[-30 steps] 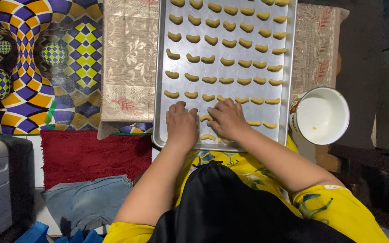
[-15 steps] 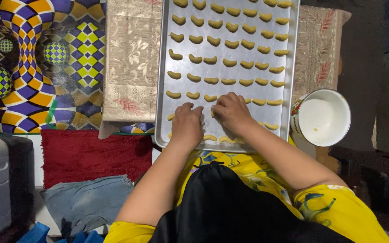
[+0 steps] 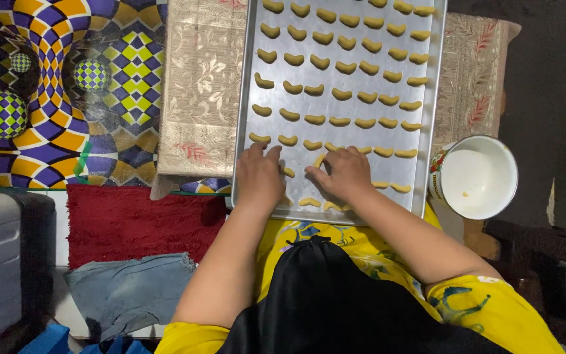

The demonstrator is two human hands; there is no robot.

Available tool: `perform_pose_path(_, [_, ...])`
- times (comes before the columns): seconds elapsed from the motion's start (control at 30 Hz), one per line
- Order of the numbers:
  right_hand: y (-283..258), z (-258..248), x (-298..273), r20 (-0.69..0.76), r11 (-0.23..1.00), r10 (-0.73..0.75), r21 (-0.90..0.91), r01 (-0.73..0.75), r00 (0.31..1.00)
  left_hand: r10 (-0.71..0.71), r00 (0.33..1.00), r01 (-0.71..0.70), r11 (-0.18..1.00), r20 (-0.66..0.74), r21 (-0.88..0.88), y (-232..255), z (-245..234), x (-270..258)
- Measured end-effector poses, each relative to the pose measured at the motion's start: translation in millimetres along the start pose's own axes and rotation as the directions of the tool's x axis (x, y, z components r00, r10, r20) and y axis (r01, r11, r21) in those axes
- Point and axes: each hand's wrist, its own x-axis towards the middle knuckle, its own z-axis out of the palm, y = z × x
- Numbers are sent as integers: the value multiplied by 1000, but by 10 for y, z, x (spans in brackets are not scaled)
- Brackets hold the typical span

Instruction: Arranging cookies on a baking tray and placing the tray into a commercial oven

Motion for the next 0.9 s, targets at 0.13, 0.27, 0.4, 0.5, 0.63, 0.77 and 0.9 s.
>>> perform_pose_path(0.13, [-55, 63, 61, -30, 1000, 25, 10, -25, 999, 10, 994, -13, 999, -105, -30, -118, -87, 30])
perform_pose_path(0.27, [-17, 117, 49, 13, 988, 124, 88, -125, 992, -46, 994, 38, 995, -101, -87, -207, -215, 47])
perform_pose_path(0.4, [12, 14, 24, 37, 959, 174, 219, -178, 984, -66, 997, 62, 994, -43, -85, -212, -159, 68])
perform_pose_path(0.5, [148, 38, 15, -43, 953, 128, 282, -111, 991, 52, 999, -51, 998, -9, 22, -238, 271, 112])
perform_pose_path(0.63, [135, 6, 15, -114, 943, -27, 326, 63, 993, 60, 998, -59, 995, -15, 78, -292, 351, 170])
perform_pose_path(0.77, [189, 248, -32, -81, 967, -163, 186, 175, 983, 19, 999, -18, 1000, -41, 21, -317, 131, 181])
perform_pose_path(0.9, [82, 255, -54, 23, 982, -175, 75, 173, 984, -115, 993, 111, 988, -31, -105, -373, -89, 208])
